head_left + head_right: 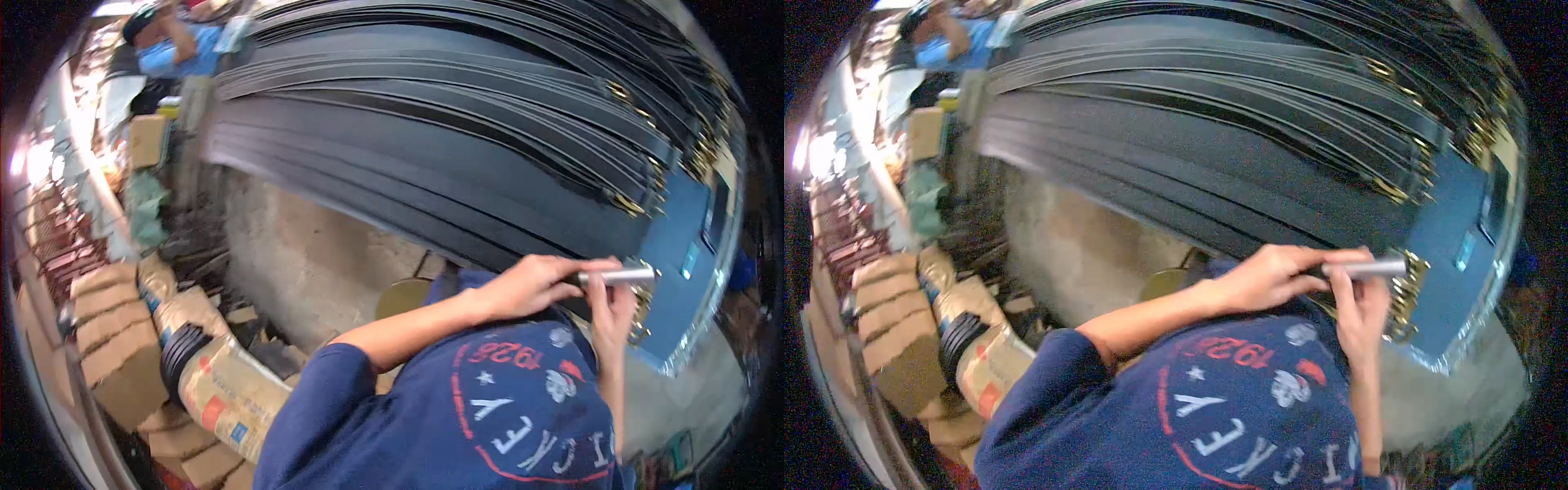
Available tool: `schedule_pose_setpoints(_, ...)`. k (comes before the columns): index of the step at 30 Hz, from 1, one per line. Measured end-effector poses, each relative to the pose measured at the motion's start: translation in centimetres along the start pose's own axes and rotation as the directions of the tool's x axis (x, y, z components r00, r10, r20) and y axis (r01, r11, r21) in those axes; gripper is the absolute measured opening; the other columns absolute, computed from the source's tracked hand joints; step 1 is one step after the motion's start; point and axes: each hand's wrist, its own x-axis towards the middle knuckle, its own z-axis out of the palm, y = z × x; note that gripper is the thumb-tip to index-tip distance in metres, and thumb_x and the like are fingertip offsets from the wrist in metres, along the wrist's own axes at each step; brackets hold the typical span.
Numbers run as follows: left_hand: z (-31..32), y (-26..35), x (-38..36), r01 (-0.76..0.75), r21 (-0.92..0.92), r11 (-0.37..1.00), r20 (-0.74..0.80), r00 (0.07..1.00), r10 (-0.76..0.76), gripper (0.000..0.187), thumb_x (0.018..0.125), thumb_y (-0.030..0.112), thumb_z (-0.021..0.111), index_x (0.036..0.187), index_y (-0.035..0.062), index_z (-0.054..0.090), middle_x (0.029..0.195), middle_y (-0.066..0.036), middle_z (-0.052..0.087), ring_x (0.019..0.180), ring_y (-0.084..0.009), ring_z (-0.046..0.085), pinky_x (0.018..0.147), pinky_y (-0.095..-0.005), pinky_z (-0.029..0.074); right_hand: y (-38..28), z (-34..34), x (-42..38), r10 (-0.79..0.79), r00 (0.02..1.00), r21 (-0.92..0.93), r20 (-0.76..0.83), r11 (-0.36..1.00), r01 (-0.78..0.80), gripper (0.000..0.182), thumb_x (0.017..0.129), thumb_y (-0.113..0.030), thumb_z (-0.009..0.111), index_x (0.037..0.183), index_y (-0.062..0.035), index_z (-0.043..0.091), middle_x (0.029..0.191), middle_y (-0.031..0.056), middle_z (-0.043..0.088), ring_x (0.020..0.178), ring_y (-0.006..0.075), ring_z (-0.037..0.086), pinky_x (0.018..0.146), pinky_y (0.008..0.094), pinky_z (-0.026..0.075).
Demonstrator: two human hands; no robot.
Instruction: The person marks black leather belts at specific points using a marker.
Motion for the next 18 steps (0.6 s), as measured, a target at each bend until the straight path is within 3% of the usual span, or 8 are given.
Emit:
schedule_pose_setpoints(1, 0.3, -0.9, -0.1, -0.02, 0.081, 0.997, 0.026, 0.999, 0.018, 0.062, 0.087, 0.021, 0.07, 0.14, 0.0, 0.046, 0.101, -0.02, 0.065, 0.094, -0.0341, 0.064, 0.084, -0.0411, 0.051, 0.8, -0.5, 0.4, -0.112, 0.991, -0.038, -0.077, 0.993, 0.109, 0.013, 0.1, -0.011, 0.053, 0.101, -0.0018, 0.062, 0.098, 0.0052, 0.062, 0.083, 0.0101, 0.056, 0.075, 0.0216, 0.043)
schedule_pose_setpoints(2, -0.9, 0.5, 0.1, 0.087, 0.056, 0.995, 0.124, 0.988, -0.094, 0.067, 0.085, 0.021, 0.073, 0.141, -0.001, 0.044, 0.105, -0.017, 0.064, 0.094, -0.0302, 0.063, 0.086, -0.0388, 0.051, 1.3, -1.3, 1.0, -0.229, 0.963, -0.083, -0.14, 0.972, 0.219, 0.018, 0.103, -0.016, 0.051, 0.1, -0.0021, 0.062, 0.098, 0.0056, 0.063, 0.079, 0.0097, 0.056, 0.073, 0.0215, 0.044)
schedule_pose_setpoints(4, -1.4, 0.2, -0.7, 0.051, 0.141, 0.989, 0.122, 0.99, -0.068, 0.071, 0.082, 0.018, 0.076, 0.143, 0.0021, 0.044, 0.111, -0.014, 0.061, 0.092, -0.027, 0.062, 0.086, -0.0366, 0.051, 0.9, -4.0, 1.1, -0.061, 0.951, 0.109, -0.304, 0.989, 0.099, 0.027, 0.106, -0.025, 0.046, 0.099, -0.0028, 0.061, 0.097, 0.0071, 0.065, 0.07, 0.0094, 0.055, 0.066, 0.0221, 0.044)
schedule_pose_setpoints(5, -1.8, 0.1, -1.2, 0.051, 0.179, 0.982, 0.134, 0.988, -0.076, 0.062, 0.08, 0.017, 0.076, 0.134, -0.0012, 0.052, 0.106, -0.017, 0.061, 0.099, -0.0333, 0.059, 0.09, -0.0391, 0.049, 1.1, -5.9, 1.3, -0.065, 0.929, 0.145, -0.363, 0.981, 0.125, 0.029, 0.106, -0.027, 0.045, 0.098, -0.0036, 0.06, 0.094, 0.0079, 0.066, 0.064, 0.0083, 0.053, 0.059, 0.0226, 0.042)
schedule_pose_setpoints(8, -2.7, -2.4, -3.0, -0.084, 0.375, 0.923, 0.16, 0.987, 0.025, 0.035, 0.074, 0.012, 0.077, 0.107, 0.0031, 0.07, 0.099, -0.011, 0.065, 0.099, -0.0296, 0.059, 0.089, -0.0381, 0.049, 1.6, -12.0, 2.2, -0.196, 0.812, -0.144, -0.55, 0.98, 0.139, 0.025, 0.104, -0.026, 0.051, 0.106, -0.0031, 0.061, 0.092, 0.0068, 0.066, 0.064, 0.0077, 0.054, 0.057, 0.0223, 0.042)
schedule_pose_setpoints(11, -3.4, -2.8, -3.1, -0.12, 0.452, 0.884, 0.191, 0.981, 0.035, 0.032, 0.075, 0.013, 0.077, 0.105, 0.0048, 0.07, 0.1, -0.009, 0.064, 0.097, -0.0283, 0.058, 0.087, -0.0376, 0.048, 5.9, -17.6, 3.7, -0.232, 0.77, -0.329, -0.594, 0.944, 0.03, 0.022, 0.101, -0.023, 0.056, 0.108, -0.0026, 0.061, 0.091, 0.0061, 0.066, 0.065, 0.0085, 0.055, 0.059, 0.0238, 0.044)
schedule_pose_setpoints(14, -3.1, -3.6, -3.5, -0.146, 0.501, 0.853, 0.218, 0.975, 0.039, 0.031, 0.072, 0.012, 0.077, 0.102, 0.0065, 0.07, 0.102, -0.008, 0.06, 0.097, -0.0283, 0.055, 0.087, -0.0377, 0.046, 8.4, -19.1, 5.1, -0.293, 0.828, -0.682, -0.477, 0.718, -0.14, 0.025, 0.091, -0.022, 0.068, 0.107, -0.003, 0.061, 0.073, 0.0129, 0.063, 0.062, 0.0206, 0.06, 0.059, 0.0354, 0.047)
schedule_pose_setpoints(18, -2.6, -4.8, -4.9, -0.195, 0.546, 0.815, 0.194, 0.975, 0.104, 0.035, 0.072, 0.013, 0.077, 0.105, 0.0091, 0.069, 0.107, -0.009, 0.058, 0.1, -0.0294, 0.054, 0.088, -0.0392, 0.045, 9.6, -18.9, 7.0, -0.19, 0.877, -0.791, -0.44, 0.544, -0.279, 0.031, 0.086, -0.029, 0.073, 0.1, -0.0041, 0.06, 0.067, 0.015, 0.061, 0.063, 0.0332, 0.062, 0.06, 0.0431, 0.048)
